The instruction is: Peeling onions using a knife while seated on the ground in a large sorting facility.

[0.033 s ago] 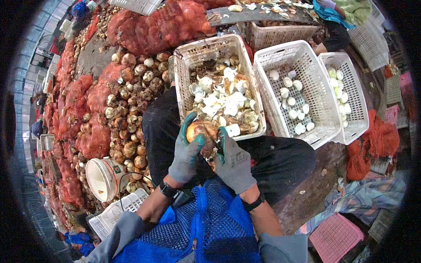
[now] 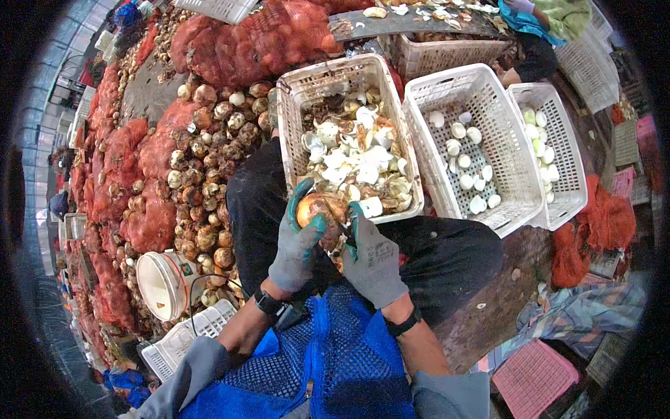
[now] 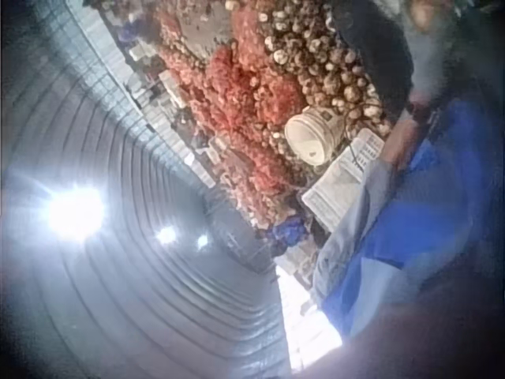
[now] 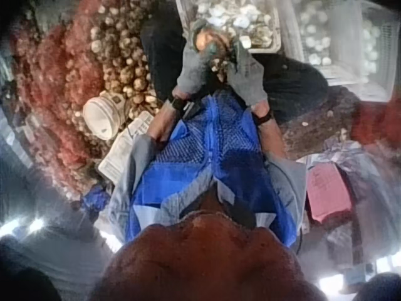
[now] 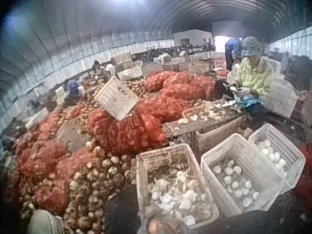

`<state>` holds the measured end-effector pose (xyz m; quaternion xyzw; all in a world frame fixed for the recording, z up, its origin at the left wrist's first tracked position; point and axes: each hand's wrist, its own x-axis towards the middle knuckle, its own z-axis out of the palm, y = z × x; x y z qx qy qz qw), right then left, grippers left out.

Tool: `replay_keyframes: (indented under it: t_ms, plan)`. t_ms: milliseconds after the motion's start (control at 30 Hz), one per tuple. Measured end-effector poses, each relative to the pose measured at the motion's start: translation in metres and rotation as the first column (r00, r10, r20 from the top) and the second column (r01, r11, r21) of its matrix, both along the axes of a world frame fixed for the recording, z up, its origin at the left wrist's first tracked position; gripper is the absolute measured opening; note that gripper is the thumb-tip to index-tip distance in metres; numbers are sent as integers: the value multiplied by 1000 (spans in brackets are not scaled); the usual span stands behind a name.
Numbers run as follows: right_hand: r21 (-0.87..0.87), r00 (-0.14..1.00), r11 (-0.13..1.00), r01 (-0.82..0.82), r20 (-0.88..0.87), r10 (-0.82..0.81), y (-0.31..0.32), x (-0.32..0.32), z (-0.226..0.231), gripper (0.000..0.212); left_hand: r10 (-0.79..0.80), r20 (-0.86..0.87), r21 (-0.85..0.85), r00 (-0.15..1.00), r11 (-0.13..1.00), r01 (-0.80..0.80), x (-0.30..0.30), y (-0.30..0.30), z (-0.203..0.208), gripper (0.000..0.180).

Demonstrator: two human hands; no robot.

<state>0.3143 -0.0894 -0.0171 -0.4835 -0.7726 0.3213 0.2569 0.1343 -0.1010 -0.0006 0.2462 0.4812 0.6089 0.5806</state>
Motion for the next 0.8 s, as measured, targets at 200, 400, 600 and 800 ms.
replay_keyframes:
  t_ms: [200,400,600,800]
  plan:
    - [-48,999,999,13,45,-11,4,-6,-14,81,-44,-306,24,951,998,54,-1,1,-5,87]
    - [-13,994,998,-55,93,56,19,-4,-24,86,-83,-47,-54,995,995,81,-6,5,-8,78]
    - [-33,953,991,-129,272,133,29,11,-46,91,-189,-32,-44,981,981,188,-16,-8,-40,69]
    - [-161,941,934,319,-62,-332,29,24,-80,48,-137,342,54,930,991,127,-9,8,11,90]
